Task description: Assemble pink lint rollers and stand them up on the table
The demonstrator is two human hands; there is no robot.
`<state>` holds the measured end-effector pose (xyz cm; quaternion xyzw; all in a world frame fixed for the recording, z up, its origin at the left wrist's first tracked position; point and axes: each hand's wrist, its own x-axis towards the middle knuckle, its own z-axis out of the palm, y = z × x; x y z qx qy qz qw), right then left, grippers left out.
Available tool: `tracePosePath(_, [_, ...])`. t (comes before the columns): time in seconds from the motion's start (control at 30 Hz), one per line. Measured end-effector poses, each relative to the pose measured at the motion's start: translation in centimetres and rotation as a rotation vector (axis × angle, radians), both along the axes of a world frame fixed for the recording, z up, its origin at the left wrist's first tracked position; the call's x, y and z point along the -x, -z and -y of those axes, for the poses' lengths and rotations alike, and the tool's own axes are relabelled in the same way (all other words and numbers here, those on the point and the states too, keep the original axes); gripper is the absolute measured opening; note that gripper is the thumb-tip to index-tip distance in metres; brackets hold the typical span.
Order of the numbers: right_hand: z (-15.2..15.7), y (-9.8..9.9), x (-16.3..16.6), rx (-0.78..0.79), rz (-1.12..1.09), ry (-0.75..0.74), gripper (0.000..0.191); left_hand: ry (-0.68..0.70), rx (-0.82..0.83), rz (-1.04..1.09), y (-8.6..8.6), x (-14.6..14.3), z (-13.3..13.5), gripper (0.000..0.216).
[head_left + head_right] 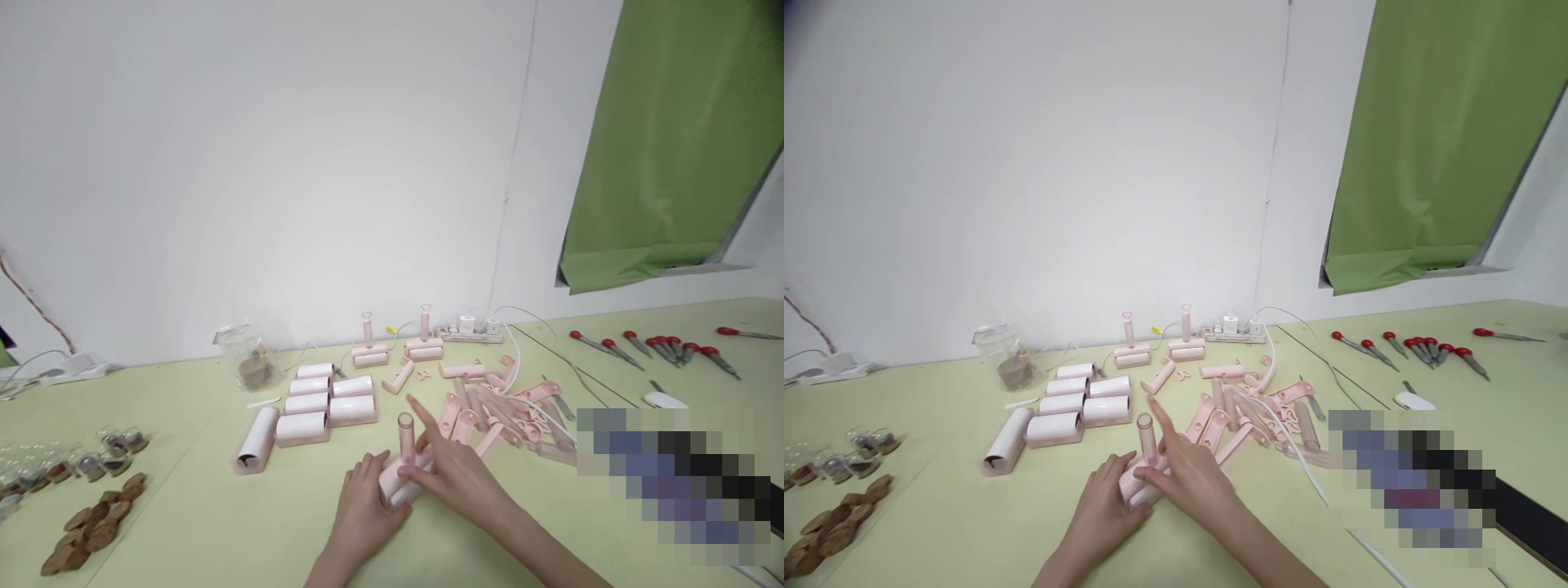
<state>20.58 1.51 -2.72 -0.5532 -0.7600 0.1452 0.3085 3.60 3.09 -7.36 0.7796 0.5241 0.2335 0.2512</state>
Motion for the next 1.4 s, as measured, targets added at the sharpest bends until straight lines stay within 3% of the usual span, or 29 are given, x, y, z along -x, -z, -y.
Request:
tracePosePath(0.07, [0.2, -0.5, -2.2, 0.066, -0.125, 0.020, 0.062, 0.055, 0.090, 0.043, -0.6, 1.0, -0.5, 0.070])
tracePosePath(0.2, [-1.1, -0.9, -8.1, 0.013, -0.126, 0.148, 0.032, 0.059, 0.193, 0.140, -2.9, 2.3, -0.9, 0.106])
tracePosePath(0.33, [-5.0, -0.7, -11.1, -0.023, -0.024, 0.239, 0.024, 0.190, 0.083, 0.452, -6.2, 1.3, -1.5, 0.100])
tracePosePath(0.43, [-9.6, -0.3, -10.0, -0.007, 0.087, 0.233, 0.018, 0.273, -0.009, 0.653, -7.8, -1.4, -2.3, 0.091])
tracePosePath(0.5, [-12.8, 0.1, -8.2, 0.018, 0.164, 0.237, 0.016, 0.250, 0.033, 0.709, -7.9, -3.4, -2.7, 0.087])
tracePosePath(0.63, [-17.2, 1.2, -5.2, 0.094, 0.226, 0.298, 0.022, 0.171, 0.267, 0.832, -6.5, -6.0, -3.3, 0.044])
tracePosePath(0.73, [-18.1, 2.1, -4.6, 0.152, 0.180, 0.297, 0.022, 0.093, 0.290, 0.894, -5.2, -6.5, -3.5, 0.046])
tracePosePath(0.83, [-17.6, 2.1, -5.1, 0.168, 0.056, 0.263, 0.020, 0.043, 0.305, 0.931, -4.6, -6.6, -3.7, 0.051])
tracePosePath(0.93, [-15.7, 0.8, -5.6, 0.139, -0.139, 0.169, 0.026, 0.021, 0.341, 0.945, -4.4, -6.8, -3.7, 0.050])
tracePosePath(1.1, [-9.2, -2.5, -4.4, 0.075, -0.464, -0.078, 0.044, 0.002, 0.384, 1.017, -4.0, -7.1, -3.6, 0.043])
tracePosePath(1.17, [-6.6, -3.4, -3.3, 0.128, -0.633, -0.239, 0.050, 0.010, 0.393, 1.063, -3.8, -7.1, -3.6, 0.040])
tracePosePath(1.27, [-4.4, -3.6, -1.8, 0.227, -0.733, -0.400, 0.035, 0.033, 0.399, 1.116, -3.4, -7.0, -3.7, 0.037])
tracePosePath(1.4, [-4.0, -2.8, -0.7, 0.165, -0.701, -0.346, 0.029, 0.056, 0.389, 1.152, -3.2, -6.9, -3.6, 0.037])
